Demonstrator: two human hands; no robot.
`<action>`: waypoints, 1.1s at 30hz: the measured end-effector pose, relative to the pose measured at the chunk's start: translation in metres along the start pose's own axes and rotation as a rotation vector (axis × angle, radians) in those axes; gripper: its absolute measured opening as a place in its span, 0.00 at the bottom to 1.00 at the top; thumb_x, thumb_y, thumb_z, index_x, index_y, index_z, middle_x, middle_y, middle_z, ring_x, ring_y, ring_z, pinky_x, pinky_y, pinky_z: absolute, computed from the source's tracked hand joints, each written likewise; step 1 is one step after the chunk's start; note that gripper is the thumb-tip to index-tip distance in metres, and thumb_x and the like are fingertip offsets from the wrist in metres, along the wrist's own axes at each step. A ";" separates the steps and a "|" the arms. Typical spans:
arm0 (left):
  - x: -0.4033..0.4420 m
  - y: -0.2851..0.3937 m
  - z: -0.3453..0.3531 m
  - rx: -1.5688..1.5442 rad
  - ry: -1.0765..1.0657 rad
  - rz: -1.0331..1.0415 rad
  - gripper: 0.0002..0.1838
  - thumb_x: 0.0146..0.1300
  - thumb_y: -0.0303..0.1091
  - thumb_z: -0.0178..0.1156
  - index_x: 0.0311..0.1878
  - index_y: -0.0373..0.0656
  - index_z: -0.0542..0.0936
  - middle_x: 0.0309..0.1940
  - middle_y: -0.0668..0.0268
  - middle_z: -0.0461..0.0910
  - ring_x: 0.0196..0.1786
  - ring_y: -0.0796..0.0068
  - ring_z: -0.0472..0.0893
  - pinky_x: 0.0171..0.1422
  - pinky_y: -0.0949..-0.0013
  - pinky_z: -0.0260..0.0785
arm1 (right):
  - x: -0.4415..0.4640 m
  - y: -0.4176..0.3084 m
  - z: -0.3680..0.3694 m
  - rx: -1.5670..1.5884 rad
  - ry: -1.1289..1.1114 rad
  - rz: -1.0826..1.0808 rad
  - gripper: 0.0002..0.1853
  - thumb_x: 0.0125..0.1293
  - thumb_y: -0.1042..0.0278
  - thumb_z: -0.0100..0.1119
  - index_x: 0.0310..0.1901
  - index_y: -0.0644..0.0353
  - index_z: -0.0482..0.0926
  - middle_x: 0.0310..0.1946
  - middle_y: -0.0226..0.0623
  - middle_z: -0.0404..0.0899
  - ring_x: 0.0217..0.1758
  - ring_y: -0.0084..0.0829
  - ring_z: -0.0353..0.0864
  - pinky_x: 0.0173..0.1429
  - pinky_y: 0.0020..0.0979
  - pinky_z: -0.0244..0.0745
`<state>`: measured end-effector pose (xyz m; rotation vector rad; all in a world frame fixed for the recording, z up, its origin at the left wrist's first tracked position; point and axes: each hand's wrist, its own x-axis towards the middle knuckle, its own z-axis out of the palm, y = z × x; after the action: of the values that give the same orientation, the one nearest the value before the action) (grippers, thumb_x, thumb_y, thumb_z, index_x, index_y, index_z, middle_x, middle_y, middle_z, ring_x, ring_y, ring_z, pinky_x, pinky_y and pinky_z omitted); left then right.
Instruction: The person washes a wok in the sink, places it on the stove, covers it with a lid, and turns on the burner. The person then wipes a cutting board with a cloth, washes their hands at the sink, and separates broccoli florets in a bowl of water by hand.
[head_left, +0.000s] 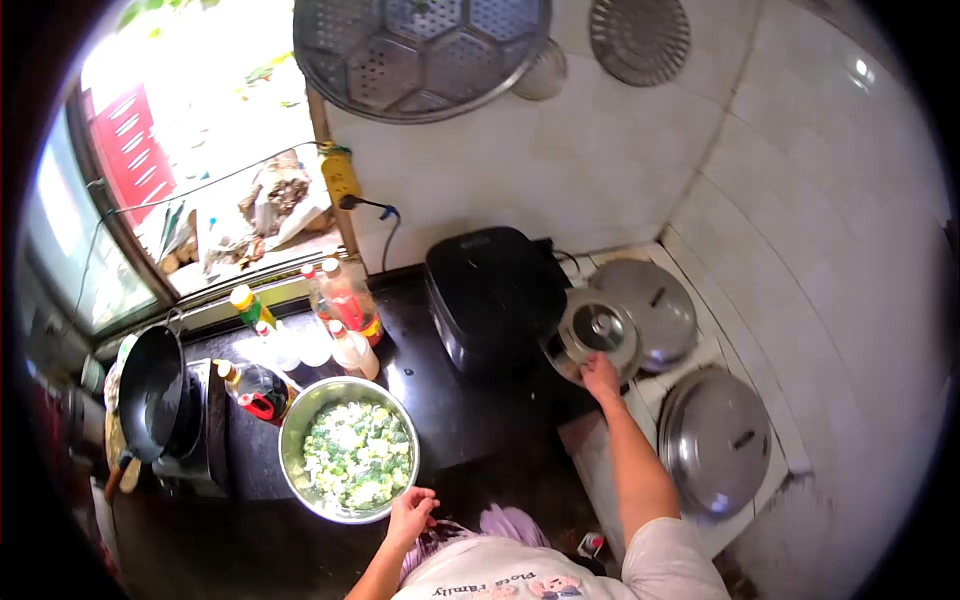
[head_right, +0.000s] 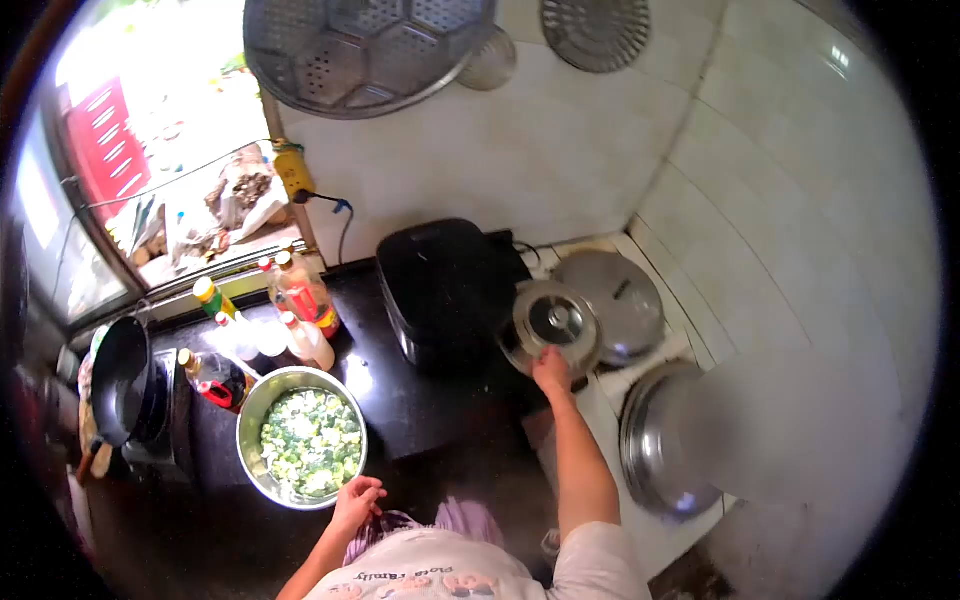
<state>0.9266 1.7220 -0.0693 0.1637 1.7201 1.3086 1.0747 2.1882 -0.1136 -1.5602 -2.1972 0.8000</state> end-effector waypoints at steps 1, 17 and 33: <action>0.005 -0.009 0.009 -0.023 0.066 -0.013 0.09 0.62 0.29 0.53 0.45 0.38 0.75 0.33 0.63 0.81 0.18 0.78 0.75 0.18 0.76 0.65 | 0.020 -0.002 -0.005 -0.041 0.064 -0.081 0.21 0.56 0.65 0.60 0.52 0.59 0.73 0.41 0.45 0.81 0.44 0.43 0.81 0.50 0.38 0.75; -0.009 -0.006 0.111 -0.070 0.333 -0.044 0.12 0.60 0.32 0.56 0.45 0.37 0.78 0.30 0.64 0.81 0.24 0.77 0.79 0.31 0.72 0.73 | 0.189 0.052 -0.001 -0.316 0.075 -0.246 0.14 0.45 0.65 0.64 0.33 0.63 0.79 0.33 0.52 0.80 0.39 0.53 0.79 0.45 0.46 0.73; -0.040 -0.005 0.036 -0.231 0.130 0.375 0.18 0.57 0.18 0.39 0.49 0.33 0.74 0.41 0.57 0.77 0.41 0.69 0.81 0.42 0.69 0.76 | -0.043 -0.249 -0.181 0.145 0.345 -0.782 0.10 0.48 0.74 0.61 0.34 0.63 0.78 0.31 0.39 0.74 0.32 0.33 0.75 0.38 0.33 0.71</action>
<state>0.9771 1.7207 -0.0493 0.2830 1.6817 1.8170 1.0044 2.1332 0.1838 -0.6014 -2.1520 0.3882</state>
